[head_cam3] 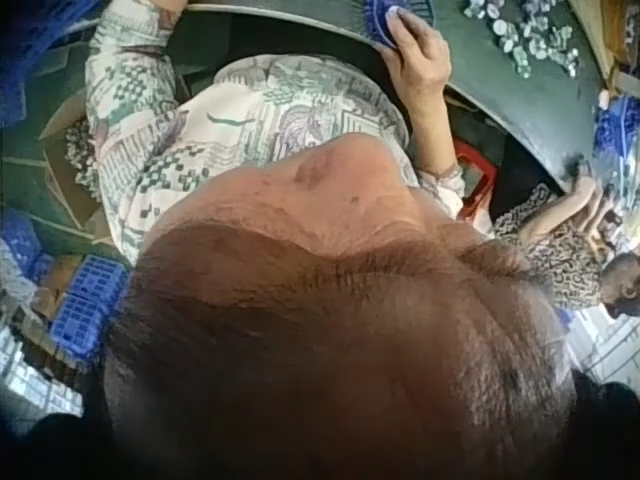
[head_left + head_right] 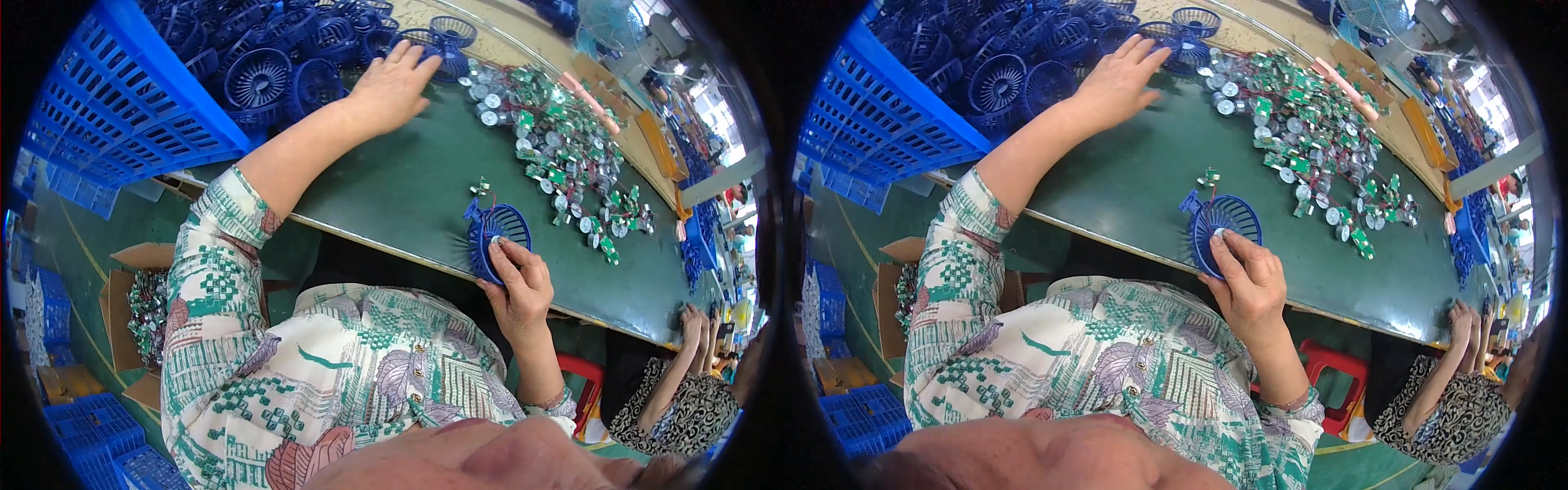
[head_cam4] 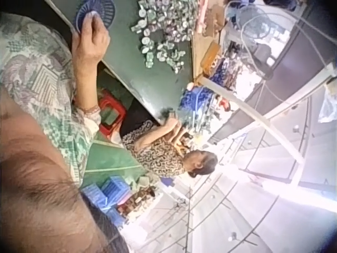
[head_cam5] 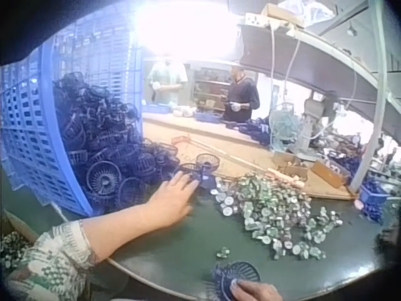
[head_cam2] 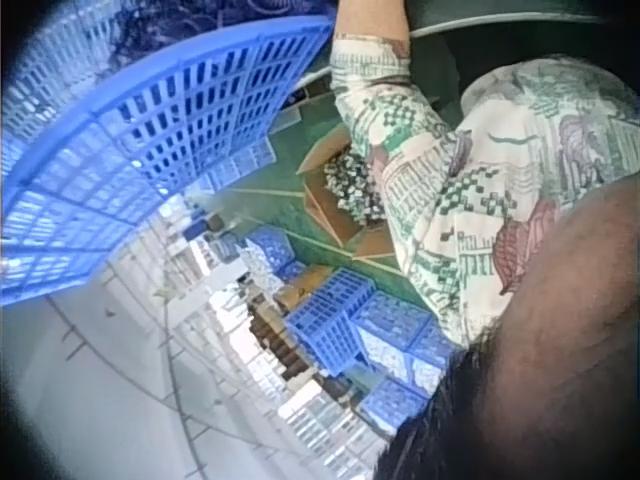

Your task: The person assembles internal motor and circuit board components into plastic fan housings on a production line, securing them with a screwdriver.

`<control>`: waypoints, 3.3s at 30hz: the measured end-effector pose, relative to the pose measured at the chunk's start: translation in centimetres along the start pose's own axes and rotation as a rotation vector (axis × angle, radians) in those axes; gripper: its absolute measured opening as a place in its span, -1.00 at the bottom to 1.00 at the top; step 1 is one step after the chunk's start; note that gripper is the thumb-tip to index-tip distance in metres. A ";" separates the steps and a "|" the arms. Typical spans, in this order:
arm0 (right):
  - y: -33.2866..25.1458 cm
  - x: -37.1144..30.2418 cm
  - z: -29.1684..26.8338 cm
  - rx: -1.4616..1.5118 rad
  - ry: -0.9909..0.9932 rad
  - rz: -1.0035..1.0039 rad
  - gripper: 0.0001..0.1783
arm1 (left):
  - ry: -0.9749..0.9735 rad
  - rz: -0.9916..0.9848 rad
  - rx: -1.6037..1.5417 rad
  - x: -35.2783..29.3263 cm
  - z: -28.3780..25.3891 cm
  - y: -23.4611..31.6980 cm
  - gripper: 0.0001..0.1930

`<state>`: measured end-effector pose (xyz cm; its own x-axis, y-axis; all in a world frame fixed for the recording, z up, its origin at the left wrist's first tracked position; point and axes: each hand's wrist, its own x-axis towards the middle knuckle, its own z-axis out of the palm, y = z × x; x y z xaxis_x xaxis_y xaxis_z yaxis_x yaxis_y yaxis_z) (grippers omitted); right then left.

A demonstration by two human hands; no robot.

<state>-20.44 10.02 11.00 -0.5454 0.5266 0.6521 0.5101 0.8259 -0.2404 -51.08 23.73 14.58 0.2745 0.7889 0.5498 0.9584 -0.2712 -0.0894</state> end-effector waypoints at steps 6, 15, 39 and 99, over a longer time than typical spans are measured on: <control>1.0 -1.0 -1.1 0.049 0.197 0.098 -0.38 | -0.162 -0.075 0.157 1.3 1.2 -1.9 -0.44; 7.8 -7.7 -10.6 -0.438 0.514 0.513 -0.65 | 0.322 0.569 -0.244 -0.5 -2.8 2.5 -0.73; 11.4 -0.7 -9.6 -0.412 0.037 0.666 -0.82 | -0.406 0.161 -0.726 -2.8 -4.2 3.9 -0.69; 10.4 8.5 -7.8 0.152 0.522 0.425 -0.94 | -0.356 0.546 -0.768 -3.4 -3.2 3.7 -0.82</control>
<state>-14.57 21.45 19.65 0.0923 0.6761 0.7311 0.4893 0.6086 -0.6246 -48.71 18.30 15.02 0.7891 0.5350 0.3018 0.4186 -0.8280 0.3732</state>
